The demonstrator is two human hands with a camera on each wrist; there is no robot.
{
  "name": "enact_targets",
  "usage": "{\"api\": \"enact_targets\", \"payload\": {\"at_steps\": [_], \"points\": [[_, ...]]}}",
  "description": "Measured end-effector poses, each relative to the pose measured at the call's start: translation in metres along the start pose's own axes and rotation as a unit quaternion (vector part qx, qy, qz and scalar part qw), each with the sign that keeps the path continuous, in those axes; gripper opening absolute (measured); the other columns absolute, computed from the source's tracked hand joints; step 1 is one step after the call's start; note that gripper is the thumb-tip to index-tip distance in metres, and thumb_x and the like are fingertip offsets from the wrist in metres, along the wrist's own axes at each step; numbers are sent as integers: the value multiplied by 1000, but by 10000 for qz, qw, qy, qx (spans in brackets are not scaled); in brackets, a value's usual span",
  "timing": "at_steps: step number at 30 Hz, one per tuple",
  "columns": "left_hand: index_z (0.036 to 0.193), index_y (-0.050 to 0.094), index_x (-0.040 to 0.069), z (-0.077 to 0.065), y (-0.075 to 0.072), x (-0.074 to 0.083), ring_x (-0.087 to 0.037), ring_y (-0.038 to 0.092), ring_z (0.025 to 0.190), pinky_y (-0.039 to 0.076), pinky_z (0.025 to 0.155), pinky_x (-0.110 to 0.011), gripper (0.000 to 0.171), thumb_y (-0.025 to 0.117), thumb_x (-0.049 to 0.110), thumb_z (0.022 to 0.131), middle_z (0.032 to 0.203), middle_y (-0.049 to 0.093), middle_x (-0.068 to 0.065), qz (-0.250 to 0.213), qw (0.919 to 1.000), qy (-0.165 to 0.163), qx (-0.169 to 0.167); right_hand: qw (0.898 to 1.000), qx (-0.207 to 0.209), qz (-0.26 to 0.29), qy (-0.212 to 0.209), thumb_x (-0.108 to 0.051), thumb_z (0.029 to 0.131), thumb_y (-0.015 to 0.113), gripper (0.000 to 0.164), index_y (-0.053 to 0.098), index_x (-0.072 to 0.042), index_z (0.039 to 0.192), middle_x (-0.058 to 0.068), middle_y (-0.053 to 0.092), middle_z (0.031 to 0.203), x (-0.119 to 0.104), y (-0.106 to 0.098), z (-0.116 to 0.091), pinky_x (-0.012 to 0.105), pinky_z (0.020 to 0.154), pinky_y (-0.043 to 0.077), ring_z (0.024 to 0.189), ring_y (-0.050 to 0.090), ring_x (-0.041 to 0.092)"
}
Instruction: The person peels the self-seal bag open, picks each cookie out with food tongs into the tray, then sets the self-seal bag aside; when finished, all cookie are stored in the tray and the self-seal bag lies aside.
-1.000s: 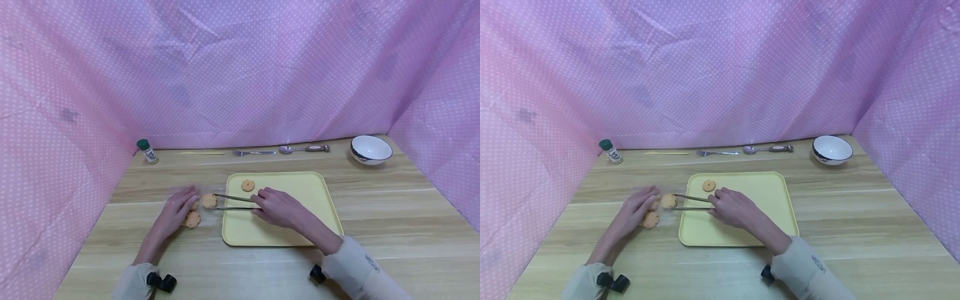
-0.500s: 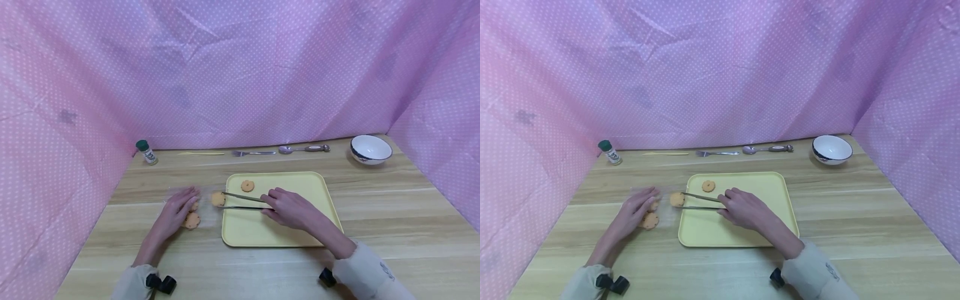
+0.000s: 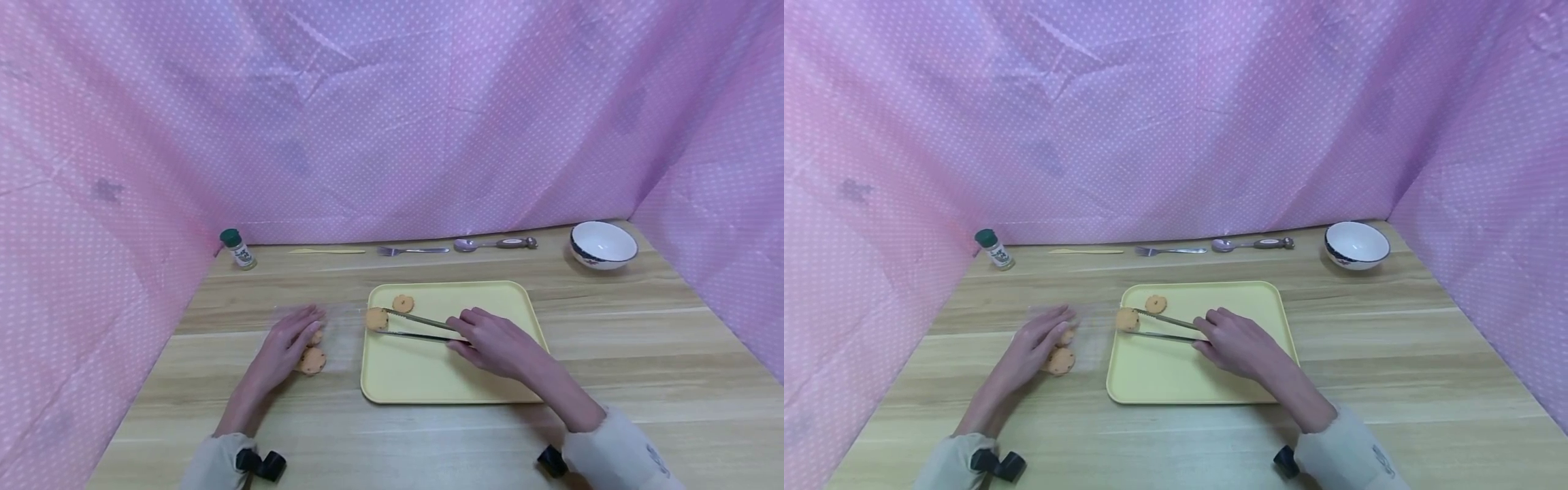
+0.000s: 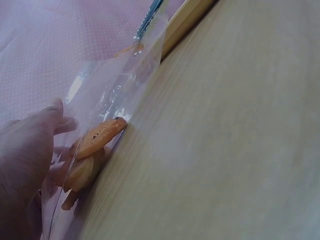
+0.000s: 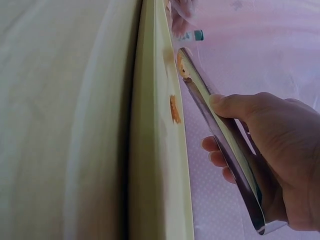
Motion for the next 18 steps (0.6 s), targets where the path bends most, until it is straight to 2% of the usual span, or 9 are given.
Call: {"api": "enact_targets", "payload": {"at_steps": [6, 18], "points": [[136, 67, 1, 0, 0, 0, -42, 48, 139, 34, 114, -63, 33, 55, 17, 109, 147, 55, -24, -11, 10000, 56, 12, 9997, 48, 66, 242, -17, 90, 82, 30, 72, 0, 113, 6, 63, 89, 9, -2, -13, 31, 61, 55, 75, 57, 18], [137, 67, 2, 0, 1, -1, -42, 47, 140, 33, 114, -63, 34, 55, 18, 110, 148, 54, -24, -13, 10000, 53, -3, 9988, 247, 126, 412, -12, 87, 83, 30, 72, 0, 112, 2, 60, 84, 23, -12, -36, 27, 58, 51, 71, 52, 13]]}}
Point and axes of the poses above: each hand's wrist, its own z-axis towards the middle knuckle, its own y-axis out of the palm, x = y × z, the point moved 6 cm from there along z, towards the middle knuckle
